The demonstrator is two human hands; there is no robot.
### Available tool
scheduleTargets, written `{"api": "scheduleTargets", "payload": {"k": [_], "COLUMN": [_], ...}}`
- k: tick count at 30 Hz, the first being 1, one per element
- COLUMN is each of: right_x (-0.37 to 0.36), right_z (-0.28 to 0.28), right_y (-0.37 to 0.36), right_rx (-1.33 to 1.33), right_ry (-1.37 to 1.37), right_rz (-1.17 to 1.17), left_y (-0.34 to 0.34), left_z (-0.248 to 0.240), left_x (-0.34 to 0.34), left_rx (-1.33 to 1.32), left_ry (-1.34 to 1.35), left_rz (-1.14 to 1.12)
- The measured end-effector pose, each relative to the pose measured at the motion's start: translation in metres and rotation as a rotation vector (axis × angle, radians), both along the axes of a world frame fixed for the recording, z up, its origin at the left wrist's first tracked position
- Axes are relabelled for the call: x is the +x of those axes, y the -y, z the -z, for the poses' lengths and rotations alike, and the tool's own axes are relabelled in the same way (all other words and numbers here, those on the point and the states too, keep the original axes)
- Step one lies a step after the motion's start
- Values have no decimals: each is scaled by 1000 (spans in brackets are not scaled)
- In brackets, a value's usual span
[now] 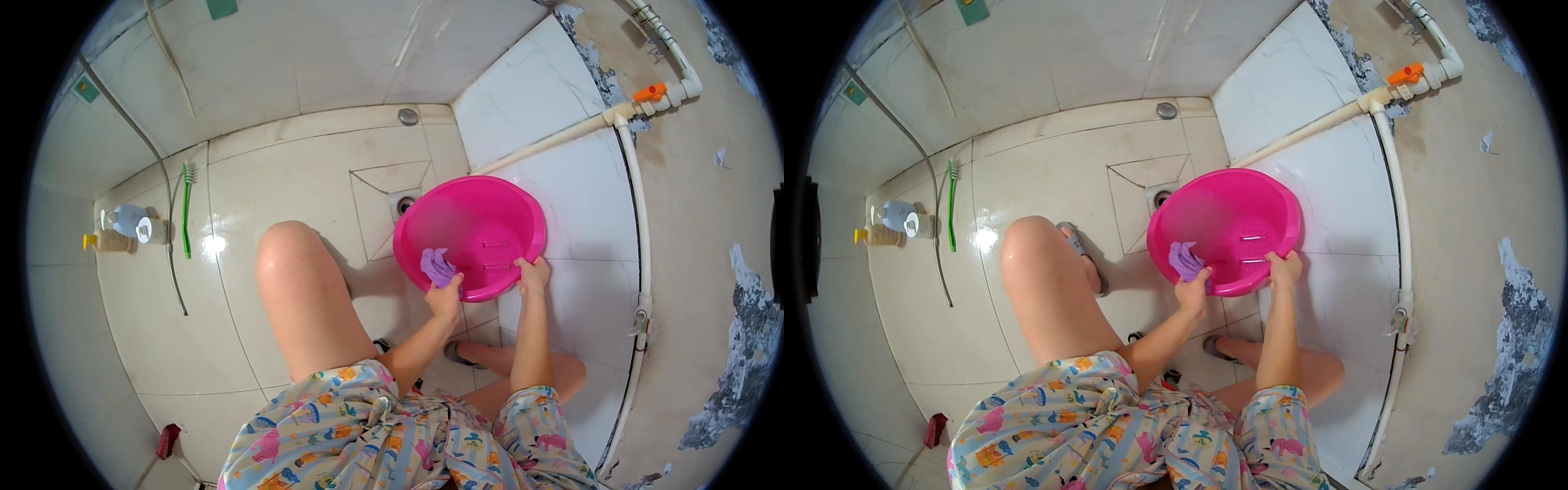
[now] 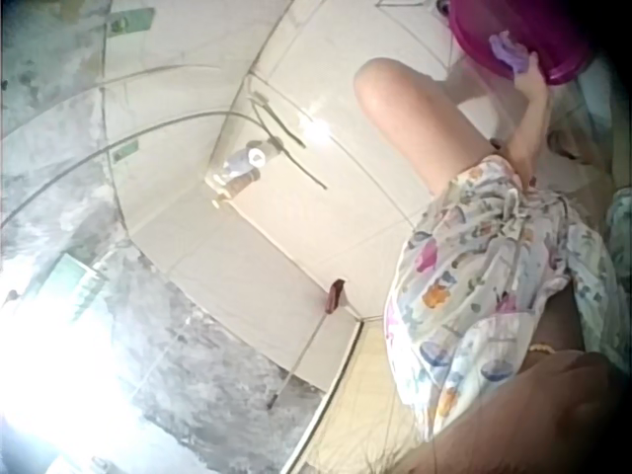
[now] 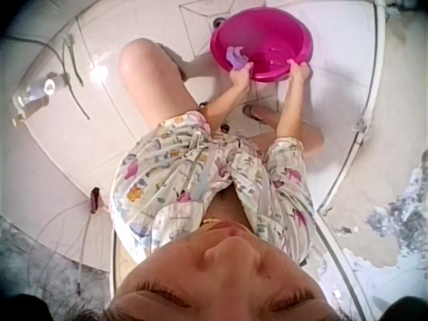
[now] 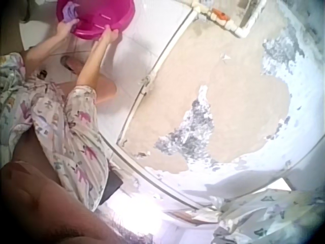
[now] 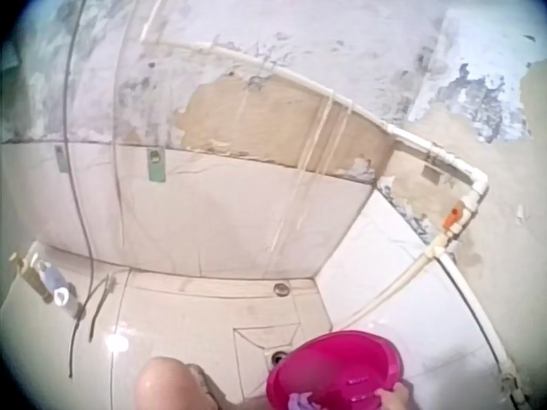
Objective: The person fills a pink bucket with water from a tap, rinses and wrings a purple cloth by hand, then moves a pink stool and places bottles onto a purple stand.
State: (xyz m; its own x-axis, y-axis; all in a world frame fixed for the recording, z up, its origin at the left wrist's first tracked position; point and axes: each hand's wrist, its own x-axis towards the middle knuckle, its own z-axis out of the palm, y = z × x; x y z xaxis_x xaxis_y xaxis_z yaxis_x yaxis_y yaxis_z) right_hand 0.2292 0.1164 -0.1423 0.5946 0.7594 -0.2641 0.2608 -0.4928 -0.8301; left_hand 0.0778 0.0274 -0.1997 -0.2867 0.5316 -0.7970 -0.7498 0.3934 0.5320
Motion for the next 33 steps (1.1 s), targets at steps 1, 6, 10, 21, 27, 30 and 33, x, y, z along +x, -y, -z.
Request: {"api": "scheduleTargets", "payload": {"k": [1, 6, 10, 21, 27, 30, 33], "right_x": [1, 5, 0, -1, 11, 13, 18], "right_z": [2, 4, 1, 2, 14, 18, 23], "right_y": [-1, -4, -5, -9, -13, -16, -16], "right_rx": [-1, -31, -25, 27, 1, -22, 55], "right_ry": [1, 18, -2, 33, 99, 186, 229], "right_rz": [-3, -34, -17, -55, -86, -100, -120], "left_y": [0, -2, -2, -5, -6, -6, -7], "left_z": [0, 7, 12, 6, 6, 7, -1], "left_x": [0, 2, 5, 4, 4, 3, 3], "left_rx": [7, 1, 11, -1, -35, -41, -30], "left_ry": [-1, -10, -20, -1, 6, -8, -2], "left_rz": [-6, 4, -17, -19, 14, 17, 24]}}
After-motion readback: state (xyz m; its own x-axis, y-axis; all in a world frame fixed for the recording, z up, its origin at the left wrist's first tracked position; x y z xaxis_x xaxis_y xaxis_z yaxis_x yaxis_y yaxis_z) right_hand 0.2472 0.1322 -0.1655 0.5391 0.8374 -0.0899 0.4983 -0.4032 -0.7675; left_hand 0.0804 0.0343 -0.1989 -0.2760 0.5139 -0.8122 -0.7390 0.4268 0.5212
